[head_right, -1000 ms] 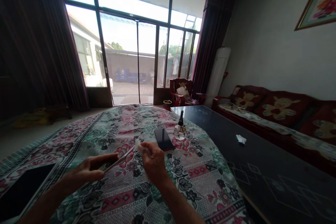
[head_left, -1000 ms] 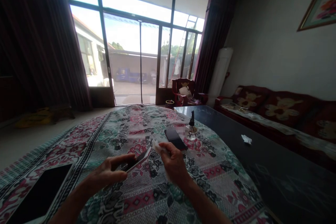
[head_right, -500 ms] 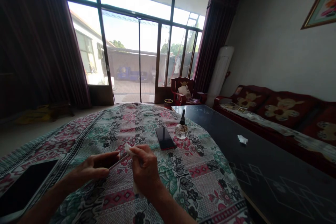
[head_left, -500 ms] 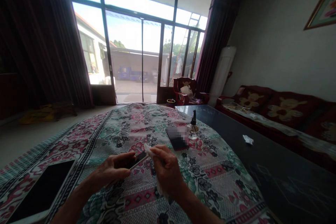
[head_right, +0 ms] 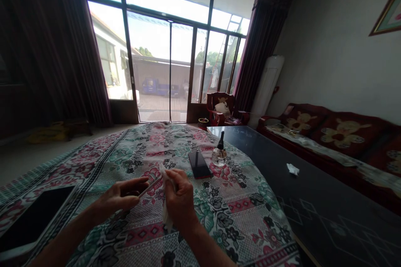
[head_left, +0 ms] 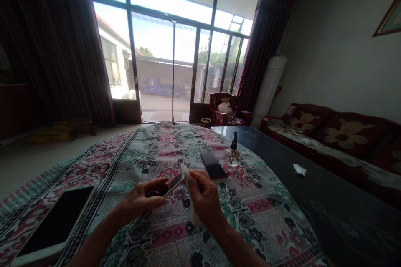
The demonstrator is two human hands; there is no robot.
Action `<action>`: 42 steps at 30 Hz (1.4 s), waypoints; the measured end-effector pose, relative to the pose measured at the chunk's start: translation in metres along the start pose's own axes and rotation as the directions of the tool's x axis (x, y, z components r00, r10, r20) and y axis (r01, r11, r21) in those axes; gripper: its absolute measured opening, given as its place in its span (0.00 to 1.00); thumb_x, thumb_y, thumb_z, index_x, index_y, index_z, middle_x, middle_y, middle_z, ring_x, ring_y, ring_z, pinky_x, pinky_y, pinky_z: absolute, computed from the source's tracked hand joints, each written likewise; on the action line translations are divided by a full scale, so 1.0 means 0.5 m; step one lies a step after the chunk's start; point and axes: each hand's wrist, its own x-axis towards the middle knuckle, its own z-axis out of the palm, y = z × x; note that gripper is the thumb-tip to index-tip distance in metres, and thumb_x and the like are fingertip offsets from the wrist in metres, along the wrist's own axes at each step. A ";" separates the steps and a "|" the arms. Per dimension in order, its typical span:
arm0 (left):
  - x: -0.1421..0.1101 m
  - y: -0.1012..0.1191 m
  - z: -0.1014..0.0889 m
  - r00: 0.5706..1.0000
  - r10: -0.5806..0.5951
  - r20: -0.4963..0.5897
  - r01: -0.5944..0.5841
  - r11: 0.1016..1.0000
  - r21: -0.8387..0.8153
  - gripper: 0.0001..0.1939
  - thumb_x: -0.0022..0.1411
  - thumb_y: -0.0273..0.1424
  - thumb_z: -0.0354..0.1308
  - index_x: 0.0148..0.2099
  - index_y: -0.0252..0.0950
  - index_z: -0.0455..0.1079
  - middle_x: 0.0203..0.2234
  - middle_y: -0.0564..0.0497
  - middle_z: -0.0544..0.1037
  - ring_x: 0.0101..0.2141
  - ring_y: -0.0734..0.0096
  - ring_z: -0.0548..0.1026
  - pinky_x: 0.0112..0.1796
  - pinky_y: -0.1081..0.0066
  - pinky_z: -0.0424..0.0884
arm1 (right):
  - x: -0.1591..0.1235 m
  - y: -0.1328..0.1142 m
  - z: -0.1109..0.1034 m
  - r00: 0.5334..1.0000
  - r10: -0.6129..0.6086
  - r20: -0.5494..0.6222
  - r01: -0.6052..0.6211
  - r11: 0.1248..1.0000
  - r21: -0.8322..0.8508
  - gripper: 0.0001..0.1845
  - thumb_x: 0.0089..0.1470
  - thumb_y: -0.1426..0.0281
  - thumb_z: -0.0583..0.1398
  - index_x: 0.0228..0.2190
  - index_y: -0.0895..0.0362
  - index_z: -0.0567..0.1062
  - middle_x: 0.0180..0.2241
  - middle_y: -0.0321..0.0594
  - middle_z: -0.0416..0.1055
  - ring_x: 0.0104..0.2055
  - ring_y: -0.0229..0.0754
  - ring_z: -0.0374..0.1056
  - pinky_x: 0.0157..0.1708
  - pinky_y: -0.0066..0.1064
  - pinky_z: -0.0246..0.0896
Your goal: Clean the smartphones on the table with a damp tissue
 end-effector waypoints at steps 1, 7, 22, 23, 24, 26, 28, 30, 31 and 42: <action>0.001 -0.003 -0.001 1.000 0.009 -0.013 -0.009 1.000 -0.008 0.33 0.51 0.36 0.67 0.59 0.39 0.67 0.52 0.44 0.75 0.52 0.52 0.71 0.49 0.61 0.68 | -0.001 -0.004 0.003 1.000 0.021 0.009 -0.021 1.000 0.021 0.11 0.57 0.69 0.57 0.38 0.57 0.78 0.39 0.42 0.74 0.41 0.42 0.70 0.43 0.30 0.65; 0.007 -0.007 0.017 1.000 0.012 -0.002 -0.013 0.990 -0.140 0.29 0.54 0.40 0.64 0.58 0.38 0.69 0.48 0.45 0.79 0.44 0.57 0.75 0.41 0.68 0.70 | 0.001 0.012 0.002 0.991 0.107 -0.081 -0.101 0.992 0.078 0.11 0.57 0.65 0.58 0.40 0.57 0.75 0.37 0.41 0.74 0.38 0.41 0.69 0.36 0.28 0.66; 0.006 0.000 0.058 0.997 0.038 0.072 -0.008 0.925 -0.380 0.29 0.51 0.39 0.68 0.55 0.36 0.72 0.36 0.48 0.81 0.29 0.69 0.75 0.29 0.75 0.66 | -0.016 -0.018 0.018 0.993 -0.106 -0.059 0.108 0.994 0.033 0.08 0.56 0.71 0.60 0.36 0.55 0.79 0.36 0.43 0.71 0.38 0.40 0.70 0.32 0.27 0.69; 0.007 -0.002 0.057 0.997 0.044 0.060 -0.016 0.912 -0.410 0.28 0.51 0.38 0.68 0.55 0.37 0.72 0.36 0.48 0.81 0.29 0.70 0.75 0.28 0.76 0.66 | -0.019 -0.019 0.021 0.992 -0.122 -0.039 0.122 0.992 0.016 0.08 0.56 0.72 0.60 0.36 0.54 0.80 0.35 0.42 0.71 0.37 0.40 0.70 0.34 0.28 0.68; 0.007 -0.004 0.057 0.998 0.047 0.051 -0.020 0.898 -0.439 0.28 0.51 0.38 0.68 0.54 0.37 0.73 0.35 0.49 0.81 0.29 0.71 0.75 0.28 0.77 0.66 | -0.021 -0.021 0.024 0.990 -0.136 -0.024 0.136 0.991 0.002 0.09 0.56 0.73 0.60 0.36 0.54 0.80 0.35 0.41 0.72 0.37 0.40 0.70 0.35 0.28 0.68; 0.006 -0.005 0.058 0.998 0.043 0.050 -0.014 0.878 -0.479 0.27 0.51 0.37 0.68 0.54 0.37 0.73 0.36 0.48 0.81 0.30 0.71 0.75 0.29 0.77 0.67 | -0.018 -0.023 0.023 0.987 -0.157 -0.029 0.157 0.988 -0.013 0.09 0.57 0.73 0.60 0.37 0.54 0.80 0.35 0.41 0.72 0.38 0.40 0.70 0.37 0.29 0.68; 0.005 -0.004 0.065 0.997 0.032 0.072 0.007 0.869 -0.495 0.29 0.50 0.37 0.69 0.54 0.36 0.72 0.37 0.47 0.81 0.30 0.71 0.75 0.29 0.77 0.68 | -0.009 -0.024 0.015 0.983 -0.165 -0.078 0.163 0.986 -0.028 0.09 0.57 0.72 0.59 0.38 0.54 0.79 0.36 0.42 0.72 0.38 0.40 0.70 0.37 0.29 0.67; 0.003 -0.001 0.074 0.995 0.027 0.095 0.025 0.864 -0.504 0.31 0.48 0.38 0.70 0.55 0.35 0.71 0.38 0.46 0.80 0.32 0.70 0.75 0.30 0.77 0.68 | -0.001 -0.024 0.005 0.977 -0.171 -0.129 0.166 0.985 -0.047 0.09 0.57 0.72 0.59 0.39 0.55 0.79 0.36 0.42 0.71 0.38 0.40 0.70 0.37 0.29 0.68; 0.003 0.000 0.078 0.994 0.028 0.102 0.028 0.860 -0.510 0.32 0.48 0.38 0.71 0.55 0.35 0.71 0.38 0.46 0.80 0.32 0.70 0.75 0.31 0.77 0.69 | 0.000 -0.025 0.003 0.974 -0.178 -0.140 0.171 0.984 -0.056 0.09 0.57 0.72 0.59 0.39 0.54 0.79 0.36 0.42 0.71 0.38 0.40 0.70 0.36 0.29 0.68; 0.004 -0.014 0.076 0.996 0.025 0.081 0.021 0.853 -0.522 0.34 0.49 0.36 0.70 0.58 0.35 0.67 0.37 0.45 0.80 0.37 0.64 0.76 0.35 0.73 0.70 | 0.002 -0.035 -0.002 0.966 -0.246 -0.083 0.238 0.966 -0.100 0.10 0.58 0.73 0.58 0.38 0.53 0.79 0.36 0.41 0.71 0.38 0.40 0.69 0.37 0.30 0.67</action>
